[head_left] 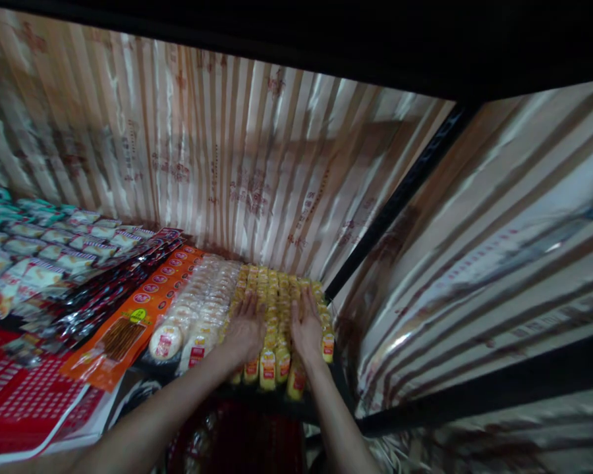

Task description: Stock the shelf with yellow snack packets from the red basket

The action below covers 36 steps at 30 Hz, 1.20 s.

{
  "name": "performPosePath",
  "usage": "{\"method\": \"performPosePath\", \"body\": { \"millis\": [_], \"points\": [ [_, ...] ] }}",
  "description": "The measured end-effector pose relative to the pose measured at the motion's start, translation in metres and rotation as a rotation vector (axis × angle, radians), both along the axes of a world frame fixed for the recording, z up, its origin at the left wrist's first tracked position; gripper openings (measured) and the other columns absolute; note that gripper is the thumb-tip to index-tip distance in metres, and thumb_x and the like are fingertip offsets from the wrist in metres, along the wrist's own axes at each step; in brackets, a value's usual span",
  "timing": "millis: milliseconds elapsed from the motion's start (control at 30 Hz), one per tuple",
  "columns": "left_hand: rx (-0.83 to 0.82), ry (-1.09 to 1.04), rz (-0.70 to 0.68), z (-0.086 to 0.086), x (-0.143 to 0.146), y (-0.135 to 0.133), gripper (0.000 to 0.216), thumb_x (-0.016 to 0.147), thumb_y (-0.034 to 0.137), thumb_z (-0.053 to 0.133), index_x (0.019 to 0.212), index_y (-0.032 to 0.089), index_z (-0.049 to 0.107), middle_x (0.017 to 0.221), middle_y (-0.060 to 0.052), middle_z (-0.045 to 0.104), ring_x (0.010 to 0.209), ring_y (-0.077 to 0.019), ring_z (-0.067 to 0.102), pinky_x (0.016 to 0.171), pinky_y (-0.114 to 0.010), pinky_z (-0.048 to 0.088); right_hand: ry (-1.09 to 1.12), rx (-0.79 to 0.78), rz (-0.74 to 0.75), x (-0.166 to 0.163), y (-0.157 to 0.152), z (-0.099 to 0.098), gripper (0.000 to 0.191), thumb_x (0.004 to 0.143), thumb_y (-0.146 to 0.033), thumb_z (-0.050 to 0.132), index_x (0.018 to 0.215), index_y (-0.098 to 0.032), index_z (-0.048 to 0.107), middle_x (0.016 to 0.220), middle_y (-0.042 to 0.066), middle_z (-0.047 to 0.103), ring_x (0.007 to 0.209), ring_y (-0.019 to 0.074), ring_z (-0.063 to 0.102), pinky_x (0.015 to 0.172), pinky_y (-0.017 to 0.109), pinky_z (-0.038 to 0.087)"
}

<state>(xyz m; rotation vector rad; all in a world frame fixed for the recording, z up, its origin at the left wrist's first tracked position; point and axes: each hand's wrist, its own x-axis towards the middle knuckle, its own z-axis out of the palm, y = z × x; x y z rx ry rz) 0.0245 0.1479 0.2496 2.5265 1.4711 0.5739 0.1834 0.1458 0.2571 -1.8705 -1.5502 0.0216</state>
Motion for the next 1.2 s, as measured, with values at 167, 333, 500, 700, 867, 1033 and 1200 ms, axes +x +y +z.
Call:
{"method": "performPosePath", "body": {
  "millis": [167, 333, 500, 700, 867, 1033, 1200],
  "points": [
    [-0.011, -0.262, -0.287, -0.019, -0.007, -0.075, 0.043, 0.090, 0.019, 0.031, 0.128, 0.014, 0.050, 0.137, -0.008, 0.048, 0.131, -0.0173, 0.038, 0.109, -0.036, 0.034, 0.104, 0.226, -0.117, 0.016, -0.086, -0.039, 0.059, 0.089, -0.051, 0.025, 0.128, -0.011, 0.044, 0.136, 0.017, 0.044, 0.129, 0.0240, 0.038, 0.105, 0.041, 0.032],
    [-0.281, -0.285, -0.260, -0.049, 0.003, -0.134, 0.039, 0.087, 0.017, 0.033, 0.113, 0.015, 0.062, 0.134, -0.010, 0.051, 0.124, -0.0187, 0.047, 0.105, -0.032, 0.039, 0.155, 0.078, -0.159, 0.020, -0.137, -0.093, 0.055, 0.084, -0.059, 0.035, 0.111, -0.014, 0.052, 0.111, 0.016, 0.059, 0.108, 0.0268, 0.052, 0.094, 0.039, 0.041],
    [-0.409, -0.293, -0.271, -0.057, 0.011, -0.162, 0.037, 0.085, 0.013, 0.033, 0.107, 0.016, 0.063, 0.133, -0.009, 0.052, 0.131, -0.0175, 0.038, 0.108, -0.028, 0.034, 0.097, -0.013, -0.163, 0.011, -0.143, -0.112, 0.052, 0.086, -0.055, 0.032, 0.114, -0.015, 0.050, 0.108, 0.015, 0.059, 0.106, 0.0272, 0.053, 0.093, 0.038, 0.041],
    [-0.487, -0.200, -0.228, -0.063, 0.002, -0.175, 0.043, 0.078, 0.008, 0.037, 0.113, 0.017, 0.061, 0.137, -0.007, 0.048, 0.132, -0.0190, 0.036, 0.111, -0.032, 0.030, 0.051, -0.012, -0.172, 0.002, -0.131, -0.113, 0.045, 0.087, -0.047, 0.032, 0.116, -0.016, 0.048, 0.109, 0.014, 0.059, 0.105, 0.0258, 0.054, 0.091, 0.036, 0.042],
    [-0.528, -0.151, -0.171, -0.059, -0.017, -0.183, 0.046, 0.080, 0.007, 0.035, 0.118, 0.020, 0.058, 0.138, -0.004, 0.047, 0.132, -0.0171, 0.037, 0.109, -0.031, 0.032, 0.032, 0.013, -0.173, 0.003, -0.125, -0.116, 0.044, 0.087, -0.043, 0.030, 0.117, -0.015, 0.046, 0.108, 0.015, 0.057, 0.105, 0.0256, 0.052, 0.092, 0.037, 0.040],
    [-0.587, -0.096, -0.141, -0.049, -0.026, -0.196, 0.041, 0.080, 0.010, 0.038, 0.113, 0.017, 0.062, 0.143, -0.008, 0.040, 0.133, -0.0207, 0.034, 0.109, -0.032, 0.031, 0.048, 0.081, -0.165, 0.009, -0.125, -0.117, 0.043, 0.087, -0.043, 0.031, 0.111, -0.012, 0.048, 0.103, 0.016, 0.055, 0.100, 0.0261, 0.052, 0.092, 0.037, 0.040],
    [-0.595, -0.064, -0.185, -0.044, -0.024, -0.205, 0.045, 0.076, 0.006, 0.038, 0.115, 0.015, 0.061, 0.139, -0.010, 0.045, 0.132, -0.0192, 0.036, 0.109, -0.029, 0.030, 0.065, 0.077, -0.159, 0.014, -0.127, -0.118, 0.043, 0.086, -0.044, 0.032, 0.109, -0.013, 0.052, 0.102, 0.016, 0.055, 0.100, 0.0269, 0.051, 0.091, 0.037, 0.042]
  ]
}}
